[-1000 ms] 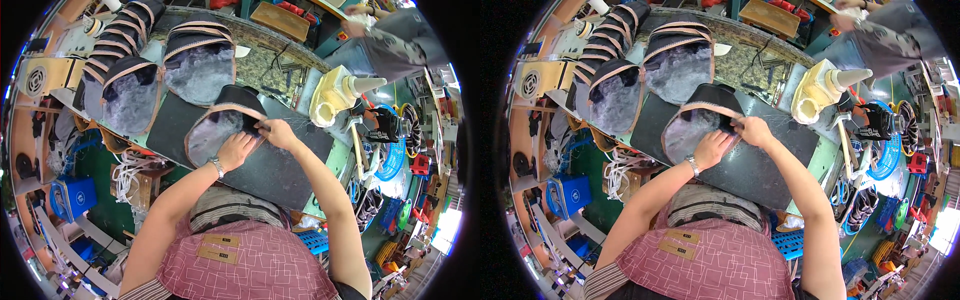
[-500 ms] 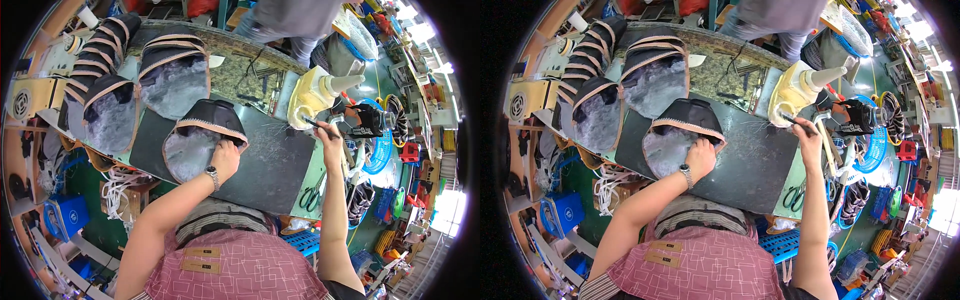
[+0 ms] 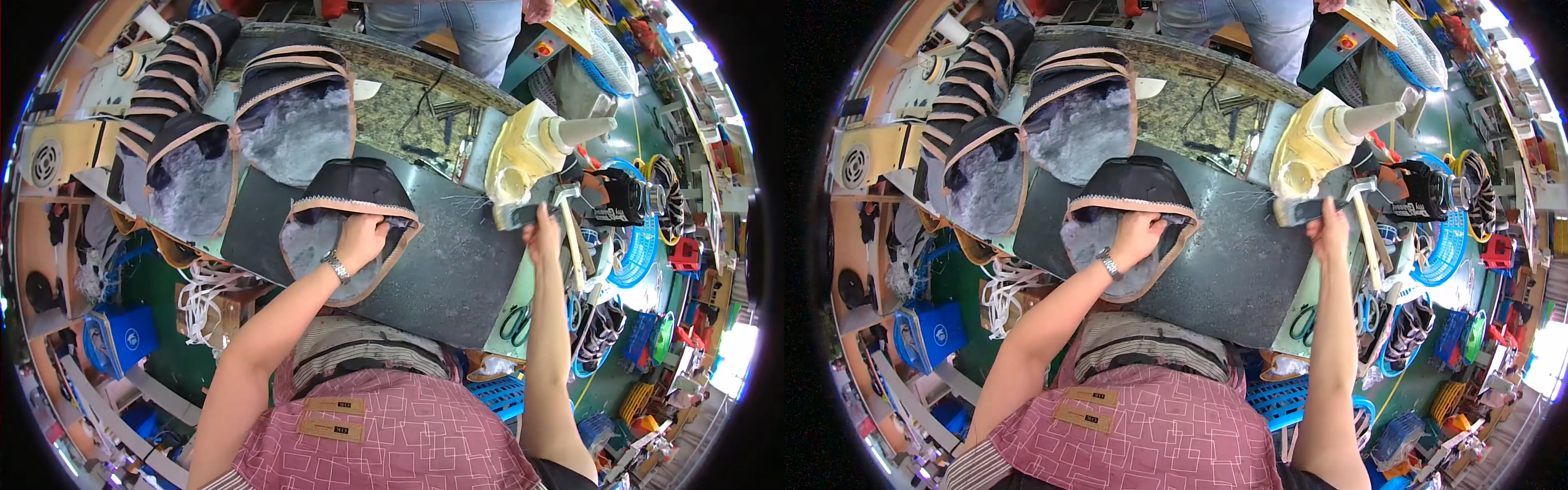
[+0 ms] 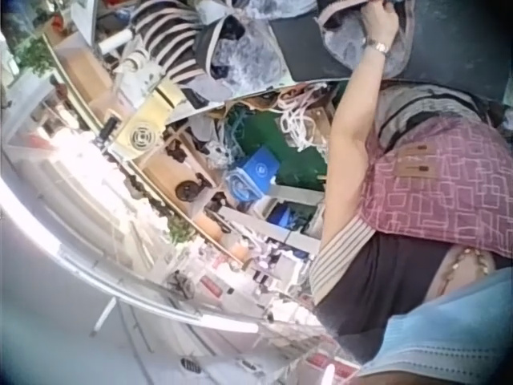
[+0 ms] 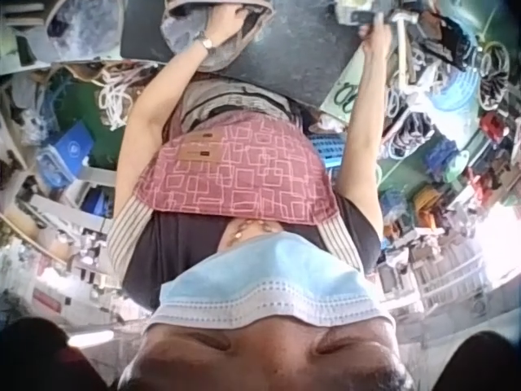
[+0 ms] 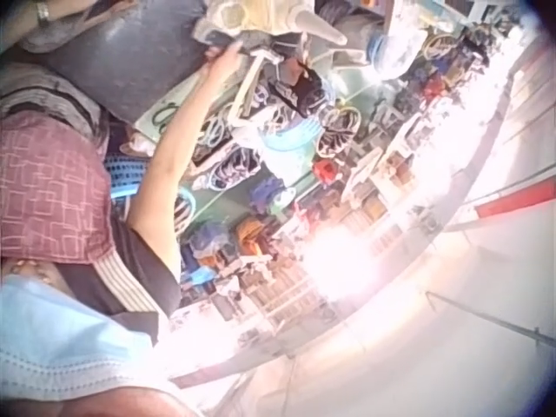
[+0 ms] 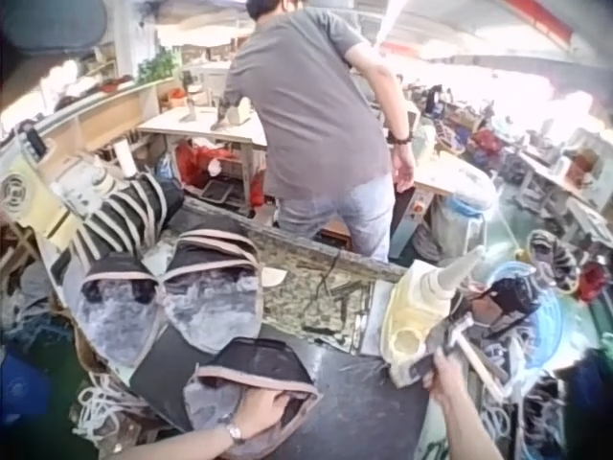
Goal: The worker is applying glue to the inside edges of boot uppers using a small brush at a factory workbench.
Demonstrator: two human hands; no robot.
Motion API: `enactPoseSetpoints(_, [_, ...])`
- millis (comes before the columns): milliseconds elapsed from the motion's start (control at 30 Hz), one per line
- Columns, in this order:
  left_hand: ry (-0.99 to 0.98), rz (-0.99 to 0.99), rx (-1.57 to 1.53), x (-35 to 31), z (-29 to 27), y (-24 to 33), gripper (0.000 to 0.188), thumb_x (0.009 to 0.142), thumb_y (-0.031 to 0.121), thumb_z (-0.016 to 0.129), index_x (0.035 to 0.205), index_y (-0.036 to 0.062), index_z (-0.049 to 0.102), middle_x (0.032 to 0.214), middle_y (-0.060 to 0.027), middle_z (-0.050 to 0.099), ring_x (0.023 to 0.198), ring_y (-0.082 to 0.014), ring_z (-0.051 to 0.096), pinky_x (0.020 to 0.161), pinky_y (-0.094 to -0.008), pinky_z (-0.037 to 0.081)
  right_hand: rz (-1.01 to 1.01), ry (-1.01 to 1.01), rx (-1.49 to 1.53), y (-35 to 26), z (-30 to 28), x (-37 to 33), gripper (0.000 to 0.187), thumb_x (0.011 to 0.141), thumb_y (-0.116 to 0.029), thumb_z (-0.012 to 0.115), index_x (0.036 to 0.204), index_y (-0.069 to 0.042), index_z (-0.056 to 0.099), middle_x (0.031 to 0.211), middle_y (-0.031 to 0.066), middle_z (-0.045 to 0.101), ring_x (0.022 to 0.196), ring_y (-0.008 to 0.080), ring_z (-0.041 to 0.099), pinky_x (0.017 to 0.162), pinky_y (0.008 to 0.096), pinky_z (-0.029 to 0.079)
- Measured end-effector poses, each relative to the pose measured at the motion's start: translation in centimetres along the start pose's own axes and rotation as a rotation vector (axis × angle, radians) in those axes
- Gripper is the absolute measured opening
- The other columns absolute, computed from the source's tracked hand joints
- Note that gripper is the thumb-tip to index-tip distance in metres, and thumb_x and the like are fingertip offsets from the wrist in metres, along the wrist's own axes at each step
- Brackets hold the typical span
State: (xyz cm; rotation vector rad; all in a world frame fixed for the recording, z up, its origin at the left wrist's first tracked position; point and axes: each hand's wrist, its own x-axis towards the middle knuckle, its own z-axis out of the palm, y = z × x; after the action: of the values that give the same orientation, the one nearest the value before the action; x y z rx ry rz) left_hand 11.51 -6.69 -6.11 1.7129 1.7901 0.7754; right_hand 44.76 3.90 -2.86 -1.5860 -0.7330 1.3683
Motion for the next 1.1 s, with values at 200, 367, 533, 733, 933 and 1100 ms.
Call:
enactPoseSetpoints(200, [-0.013,-0.02,-0.063,0.4,0.6,-0.9,0.015,0.074,0.013,0.06,0.074,-0.001,0.057,0.068,-0.0163,0.057,0.063,-0.0305,0.057,0.058,-0.0389,0.043,-0.56,-0.545,-0.515,4.1,12.1,-12.1,0.024,0.064,-0.013,0.074,0.079,-0.005,0.056,0.076,0.0041,0.059,0.063,0.0137,0.055,0.058,0.0293,0.047])
enactPoseSetpoints(367, [-0.02,-0.059,-0.076,0.3,0.2,0.3,0.018,0.073,0.016,0.062,0.075,-0.0012,0.057,0.065,-0.0138,0.058,0.063,-0.0294,0.058,0.058,-0.0379,0.044,-0.912,-0.502,-0.63,8.1,13.6,-12.8,0.026,0.064,-0.014,0.074,0.074,-0.005,0.052,0.067,0.0079,0.056,0.056,0.0234,0.056,0.05,0.0318,0.046])
enactPoseSetpoints(533, [0.053,0.119,-0.197,-2.8,0.3,-0.4,0.019,0.076,0.01,0.055,0.092,-0.0004,0.059,0.091,-0.0163,0.056,0.081,-0.0299,0.056,0.069,-0.0386,0.045,-0.282,-0.262,-0.348,7.1,9.9,-13.3,0.019,0.075,-0.016,0.066,0.075,-0.002,0.051,0.064,0.0031,0.056,0.049,0.0107,0.05,0.043,0.0232,0.042])
enactPoseSetpoints(733, [-0.019,0.358,0.279,-0.7,0.5,0.8,0.031,0.079,0.009,0.046,0.108,0.0033,0.052,0.101,-0.015,0.05,0.091,-0.0302,0.051,0.075,-0.0383,0.044,-0.179,-0.055,0.207,3.2,7.2,-12.3,0.015,0.082,-0.017,0.056,0.078,-0.004,0.05,0.072,0.0078,0.058,0.046,0.0088,0.047,0.04,0.0211,0.04])
enactPoseSetpoints(933, [-0.188,0.196,0.046,3.5,0.6,-0.4,0.024,0.081,0.022,0.053,0.098,0.0072,0.06,0.086,-0.0166,0.062,0.08,-0.0317,0.06,0.07,-0.0408,0.046,-0.273,-0.235,0.059,3.4,9.7,-13.8,0.009,0.08,-0.01,0.057,0.08,-0.003,0.051,0.081,0.0093,0.058,0.061,0.0105,0.051,0.051,0.0232,0.045])
enactPoseSetpoints(1100, [-0.304,0.002,0.022,5.5,1.0,-1.8,0.03,0.078,0.029,0.055,0.094,0.0043,0.061,0.092,-0.0174,0.061,0.083,-0.033,0.059,0.073,-0.0402,0.045,-0.778,-0.294,-0.479,5.8,13.7,-12.6,0.016,0.071,-0.005,0.067,0.079,-0.002,0.052,0.08,0.0064,0.058,0.071,0.0141,0.054,0.064,0.0275,0.045])
